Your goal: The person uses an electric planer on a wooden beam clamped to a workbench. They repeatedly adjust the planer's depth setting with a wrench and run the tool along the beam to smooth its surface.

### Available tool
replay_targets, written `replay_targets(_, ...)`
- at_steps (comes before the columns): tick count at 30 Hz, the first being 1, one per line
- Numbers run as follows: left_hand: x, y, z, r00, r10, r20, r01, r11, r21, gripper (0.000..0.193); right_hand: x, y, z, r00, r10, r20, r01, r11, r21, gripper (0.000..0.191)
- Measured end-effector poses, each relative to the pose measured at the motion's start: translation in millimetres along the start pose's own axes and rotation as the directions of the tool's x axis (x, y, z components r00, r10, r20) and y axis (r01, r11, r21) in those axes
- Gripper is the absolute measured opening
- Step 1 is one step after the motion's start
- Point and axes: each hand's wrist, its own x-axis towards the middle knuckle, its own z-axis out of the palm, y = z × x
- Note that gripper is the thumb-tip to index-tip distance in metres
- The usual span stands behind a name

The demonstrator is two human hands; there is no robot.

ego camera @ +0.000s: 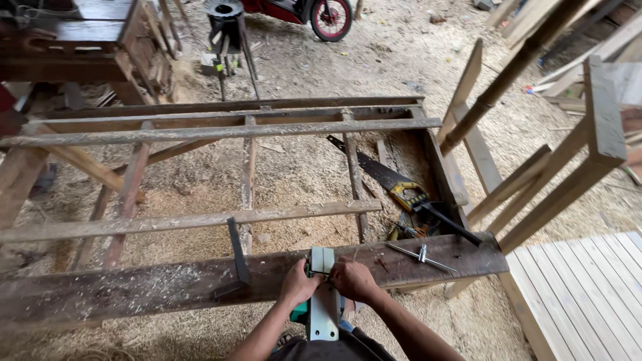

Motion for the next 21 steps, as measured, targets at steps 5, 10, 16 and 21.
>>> replay_targets(5,-8.1,6.1,-6.2,0.999,-0.045,-0.007,0.045,0.99,0.134,0.078,4.3,-1.0,3.2,0.998,0.059,0.008,-0.059,0.998,-0.022,0.016)
replay_targets(10,-12.7,7.4,-9.9,0.988,0.123,-0.091,-0.087,0.941,0.326,0.077,5.9,-6.2,3.0,0.987,0.128,0.095,-0.118,0.988,-0.101,0.02)
replay_targets(16,-7.0,1.9,-22.5,0.977,0.212,0.006,-0.202,0.92,0.337,0.029,8.8,-2.8,13.0,0.984,0.112,0.139,-0.099,0.99,-0.097,0.017)
replay_targets(21,6.4,-6.3,-18.6,0.968,0.21,0.134,-0.246,0.892,0.378,0.01,12.3,4.8,19.8,0.996,0.041,0.081,-0.039,0.999,-0.027,0.014)
